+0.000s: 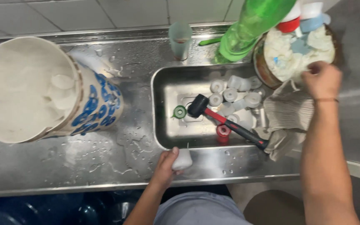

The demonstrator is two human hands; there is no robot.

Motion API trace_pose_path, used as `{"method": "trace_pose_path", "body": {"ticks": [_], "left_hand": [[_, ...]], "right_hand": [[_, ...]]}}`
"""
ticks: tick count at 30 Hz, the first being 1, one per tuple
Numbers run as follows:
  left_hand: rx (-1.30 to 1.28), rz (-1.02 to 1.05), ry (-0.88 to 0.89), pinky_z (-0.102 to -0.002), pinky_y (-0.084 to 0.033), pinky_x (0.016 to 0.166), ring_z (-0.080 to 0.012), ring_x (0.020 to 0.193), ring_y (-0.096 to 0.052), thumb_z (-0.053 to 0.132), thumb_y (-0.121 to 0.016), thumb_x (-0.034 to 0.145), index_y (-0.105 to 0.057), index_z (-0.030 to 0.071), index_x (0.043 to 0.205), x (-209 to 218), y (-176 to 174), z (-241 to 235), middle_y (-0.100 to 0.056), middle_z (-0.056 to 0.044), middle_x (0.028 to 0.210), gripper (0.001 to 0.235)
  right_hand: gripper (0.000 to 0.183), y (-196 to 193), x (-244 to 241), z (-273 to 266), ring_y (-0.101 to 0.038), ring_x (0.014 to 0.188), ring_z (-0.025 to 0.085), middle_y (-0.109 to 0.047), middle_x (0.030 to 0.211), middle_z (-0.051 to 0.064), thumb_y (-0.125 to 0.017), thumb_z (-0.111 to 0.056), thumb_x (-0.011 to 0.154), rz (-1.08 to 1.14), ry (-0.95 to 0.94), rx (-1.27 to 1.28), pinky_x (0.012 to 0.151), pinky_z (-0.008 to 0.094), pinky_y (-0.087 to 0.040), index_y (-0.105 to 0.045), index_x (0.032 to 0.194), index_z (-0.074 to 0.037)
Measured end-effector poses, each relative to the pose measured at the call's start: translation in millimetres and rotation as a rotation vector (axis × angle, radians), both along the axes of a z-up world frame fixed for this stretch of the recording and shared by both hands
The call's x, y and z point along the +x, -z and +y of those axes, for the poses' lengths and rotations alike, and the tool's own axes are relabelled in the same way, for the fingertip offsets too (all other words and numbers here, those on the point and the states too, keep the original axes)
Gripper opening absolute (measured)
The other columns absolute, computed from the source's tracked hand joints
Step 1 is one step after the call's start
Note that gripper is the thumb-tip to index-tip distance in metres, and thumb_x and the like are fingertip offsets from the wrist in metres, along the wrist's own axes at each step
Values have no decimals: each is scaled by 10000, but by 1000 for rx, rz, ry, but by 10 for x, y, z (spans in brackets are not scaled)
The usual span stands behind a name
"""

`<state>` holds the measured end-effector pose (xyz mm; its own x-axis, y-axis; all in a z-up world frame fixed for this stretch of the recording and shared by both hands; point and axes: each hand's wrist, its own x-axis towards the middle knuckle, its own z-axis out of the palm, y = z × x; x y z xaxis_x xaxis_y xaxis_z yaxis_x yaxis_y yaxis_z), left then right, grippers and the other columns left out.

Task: The person repeatedly picks white plastic bottle caps from a stainless steel sink, inspects them, and places them into a white bucket with blue patterns. The person also moves a cloth and a rubber mallet within the sink area while continuing to sort the caps.

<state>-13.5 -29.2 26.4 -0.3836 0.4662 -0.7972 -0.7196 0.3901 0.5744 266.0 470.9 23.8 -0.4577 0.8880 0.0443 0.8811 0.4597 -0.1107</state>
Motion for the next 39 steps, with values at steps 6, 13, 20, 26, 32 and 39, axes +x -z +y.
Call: {"method": "trace_pose_path", "body": {"ticks": [6, 13, 20, 26, 32, 39], "left_hand": [[304, -255, -129, -243, -271, 367, -218, 560, -614, 547, -505, 921, -599, -15, 1061, -137, -394, 197, -680, -271, 750, 586], [276, -211, -47, -252, -250, 357, -118, 398, -385, 569, -570, 889, -605, 90, 851, -168, -432, 381, -577, -108, 608, 482], [386, -50, 6, -249, -241, 333, -106, 413, -416, 403, -637, 874, -582, 115, 701, -215, -351, 213, -523, -39, 540, 341], [368, 97, 40, -262, -295, 405, -88, 512, -427, 346, -533, 934, -547, 151, 738, -241, -433, -43, -472, 18, 611, 277], [525, 477, 226, -296, -445, 597, -111, 699, -585, 337, -403, 1001, -714, 66, 937, -577, -690, -333, -670, -22, 769, 417], [883, 462, -204, -224, -241, 454, -45, 471, -244, 756, -432, 901, -460, 82, 1135, -921, -1158, -640, -562, -32, 786, 715]], "right_hand": [[255, -1095, -686, -2387, -607, 889, 139, -633, 954, 51, -483, 81, 848, 1035, 93, -415, 820, 265, -553, -628, 977, -85], [218, -1194, -1638, -4148, -654, 857, 140, -688, 987, 85, -778, -46, 800, 1007, -105, -590, 743, 234, -538, -661, 984, -50], [326, -1022, -1812, -4354, -429, 571, 105, -463, 1011, 78, -801, -223, 802, 796, -109, -355, 596, 255, -443, -602, 1018, -81], [500, -1035, -1993, -4380, -536, 1348, 242, -562, 1445, 139, -607, -242, 942, 788, -359, -704, 1133, 349, -406, -537, 1387, -24], [296, -1092, -2278, -4666, -678, 1160, 200, -710, 1251, 121, -645, -72, 884, 893, -322, -634, 1033, 299, -494, -705, 1170, -23], [417, -1806, -2561, -4613, -573, 1348, 501, -550, 1374, 268, -646, -211, 888, 1681, -326, -427, 1197, 671, -534, -544, 1255, -40]]}}
